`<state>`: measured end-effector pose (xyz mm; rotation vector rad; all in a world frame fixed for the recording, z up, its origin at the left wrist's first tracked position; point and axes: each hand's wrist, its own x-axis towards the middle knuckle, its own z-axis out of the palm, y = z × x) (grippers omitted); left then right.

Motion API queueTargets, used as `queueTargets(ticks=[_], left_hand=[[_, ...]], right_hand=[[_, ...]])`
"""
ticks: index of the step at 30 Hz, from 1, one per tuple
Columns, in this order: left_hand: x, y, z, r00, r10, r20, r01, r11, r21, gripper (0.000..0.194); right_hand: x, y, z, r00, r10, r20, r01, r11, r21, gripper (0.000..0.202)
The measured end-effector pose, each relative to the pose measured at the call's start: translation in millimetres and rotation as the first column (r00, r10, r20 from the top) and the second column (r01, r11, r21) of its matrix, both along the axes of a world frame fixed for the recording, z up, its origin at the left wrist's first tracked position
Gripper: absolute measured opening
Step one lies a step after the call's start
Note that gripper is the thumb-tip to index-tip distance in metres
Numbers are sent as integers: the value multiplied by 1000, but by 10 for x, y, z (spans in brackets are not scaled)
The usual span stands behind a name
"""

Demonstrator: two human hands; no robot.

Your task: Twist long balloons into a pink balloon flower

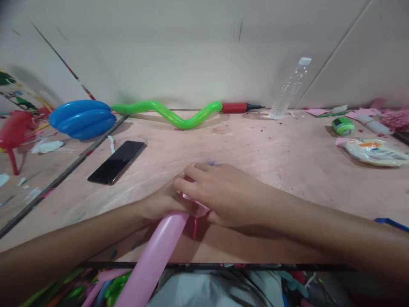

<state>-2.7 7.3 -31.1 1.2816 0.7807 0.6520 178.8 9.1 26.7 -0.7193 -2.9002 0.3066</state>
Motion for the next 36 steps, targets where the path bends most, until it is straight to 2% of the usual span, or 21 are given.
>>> queueTargets(ticks=[3,5,9,11,14,17,20,23,26,28,31,33,36], left_hand=[[-19,23,52,997,-81,8,81,997,8,27],[-27,9,78,995,-95,-1,95,995,-23,28],[-19,-63,81,992,-111,59,121,970,-209,28],[-13,-92,74,988,-123,95,146,944,-295,28],[-18,-106,59,992,-104,71,122,927,-354,33],[-26,-94,33,996,-74,46,84,952,-293,28],[-21,-76,2,995,-98,29,102,966,-236,21],[-15,-60,-10,996,-75,43,83,968,-238,22],[-12,-44,19,997,-70,-18,65,974,-216,26],[-7,-37,54,993,-70,-93,53,983,-175,30],[5,-38,85,983,-15,-184,5,999,-54,32],[8,-49,73,973,29,-228,-22,999,36,32],[0,-77,28,957,76,-281,-38,990,138,34]], right_hand=[[40,8,26,1000,-27,8,26,998,52,21],[85,9,56,998,-56,22,53,992,110,21],[158,-6,80,989,-131,62,116,971,211,16],[167,-22,61,991,-122,54,106,964,244,21],[155,-30,6,997,-51,55,33,957,290,26],[144,-7,-52,994,23,103,-61,924,377,22],[156,23,-81,985,66,157,-134,871,473,24],[180,22,-72,978,67,198,-166,827,538,20],[184,-15,-45,976,37,214,-158,798,582,18],[173,-44,-26,976,12,219,-137,813,566,22],[156,-71,5,965,-51,256,-71,892,446,28],[150,-71,23,951,-132,278,33,942,334,30],[141,-41,55,936,-230,266,190,967,167,21]])
